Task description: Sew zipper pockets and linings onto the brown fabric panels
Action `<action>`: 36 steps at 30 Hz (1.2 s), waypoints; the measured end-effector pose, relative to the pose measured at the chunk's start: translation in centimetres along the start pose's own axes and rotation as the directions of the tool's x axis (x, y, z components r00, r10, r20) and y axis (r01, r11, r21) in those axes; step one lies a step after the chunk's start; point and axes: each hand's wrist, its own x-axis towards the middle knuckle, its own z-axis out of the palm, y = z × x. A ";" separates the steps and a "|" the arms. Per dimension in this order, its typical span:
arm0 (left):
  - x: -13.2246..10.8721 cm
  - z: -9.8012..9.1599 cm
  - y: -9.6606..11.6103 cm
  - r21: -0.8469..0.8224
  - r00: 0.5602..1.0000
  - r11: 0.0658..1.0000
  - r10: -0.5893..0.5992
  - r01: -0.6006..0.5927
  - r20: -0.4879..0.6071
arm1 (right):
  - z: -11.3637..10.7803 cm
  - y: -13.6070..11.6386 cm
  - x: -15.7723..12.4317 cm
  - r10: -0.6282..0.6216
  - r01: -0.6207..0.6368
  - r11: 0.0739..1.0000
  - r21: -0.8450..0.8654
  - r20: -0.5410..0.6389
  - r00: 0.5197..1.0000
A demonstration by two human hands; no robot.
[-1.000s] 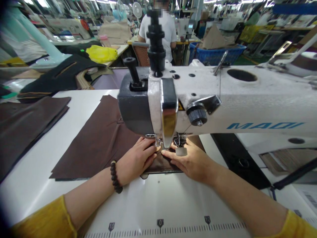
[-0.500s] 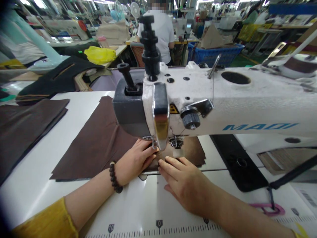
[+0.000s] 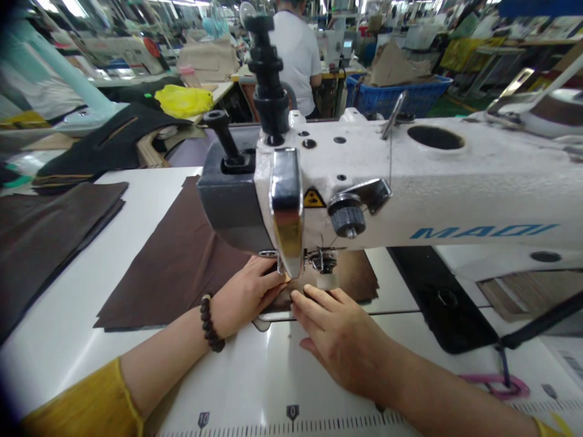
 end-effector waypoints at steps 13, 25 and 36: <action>0.4 -0.4 -0.7 0.007 0.999 0.999 0.039 -0.038 -0.028 | 0.3 0.5 0.3 0.040 -0.039 0.999 0.034 -0.029 0.999; 1.0 -0.4 -1.4 0.048 0.998 0.998 0.048 -0.046 -0.047 | 0.2 0.7 0.6 0.149 -0.149 0.988 0.045 0.011 0.989; 2.0 -0.6 -2.6 0.023 0.994 0.997 0.073 -0.072 -0.080 | 0.7 1.4 1.2 0.191 -0.193 0.981 0.024 0.044 0.981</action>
